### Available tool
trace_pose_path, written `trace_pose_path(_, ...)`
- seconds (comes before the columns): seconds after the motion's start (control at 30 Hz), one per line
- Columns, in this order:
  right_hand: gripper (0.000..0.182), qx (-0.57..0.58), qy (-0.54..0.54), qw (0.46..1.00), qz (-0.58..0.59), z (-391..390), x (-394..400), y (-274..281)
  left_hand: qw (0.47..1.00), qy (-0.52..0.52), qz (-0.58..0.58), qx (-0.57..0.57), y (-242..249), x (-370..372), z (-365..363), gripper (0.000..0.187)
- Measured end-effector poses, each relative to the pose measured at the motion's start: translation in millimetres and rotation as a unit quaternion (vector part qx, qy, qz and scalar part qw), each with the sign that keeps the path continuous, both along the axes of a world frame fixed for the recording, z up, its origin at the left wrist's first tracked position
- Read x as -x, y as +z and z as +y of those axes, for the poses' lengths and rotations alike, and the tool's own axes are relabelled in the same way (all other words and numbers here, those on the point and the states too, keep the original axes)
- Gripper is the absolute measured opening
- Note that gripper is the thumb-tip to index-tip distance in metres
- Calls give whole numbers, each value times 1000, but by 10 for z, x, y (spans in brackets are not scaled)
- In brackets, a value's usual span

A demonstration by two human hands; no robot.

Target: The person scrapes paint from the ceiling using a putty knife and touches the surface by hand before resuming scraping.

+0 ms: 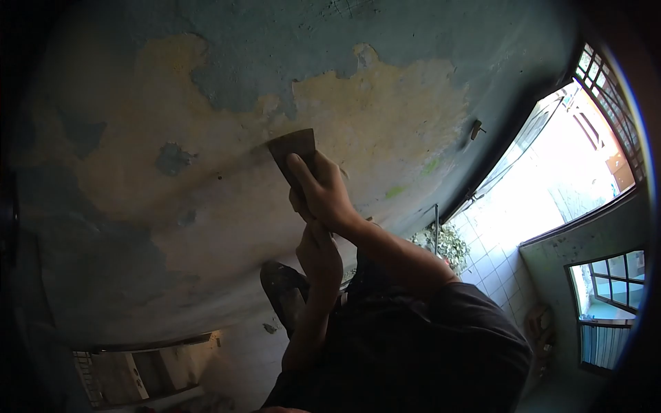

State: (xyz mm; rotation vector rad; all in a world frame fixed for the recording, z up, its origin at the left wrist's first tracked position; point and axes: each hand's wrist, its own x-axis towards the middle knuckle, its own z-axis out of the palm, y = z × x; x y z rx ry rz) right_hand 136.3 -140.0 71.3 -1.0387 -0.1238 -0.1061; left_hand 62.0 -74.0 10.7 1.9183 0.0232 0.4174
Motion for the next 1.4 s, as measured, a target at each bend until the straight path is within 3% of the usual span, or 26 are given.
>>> trace_pose_path(0.23,32,-5,-12,1000,14,-55,-63,129,999,-13,21,-26,149,-120,48,38)
trace_pose_path(0.57,33,8,-16,1000,-19,-54,-91,61,1000,-6,-24,1,50,-123,-44,46)
trace_pose_path(0.8,31,7,-38,999,-34,-145,-152,324,999,-19,-50,-3,214,-251,-114,47)
trace_pose_path(0.97,29,36,-17,999,-13,-46,-118,152,999,-9,-1,41,-20,-116,-26,50)
trace_pose_path(1.1,29,-9,-17,1000,-17,63,-29,249,999,4,-37,32,272,-131,75,48)
trace_pose_path(1.4,34,-19,-22,1000,8,161,-8,173,999,26,40,-11,174,20,213,43)
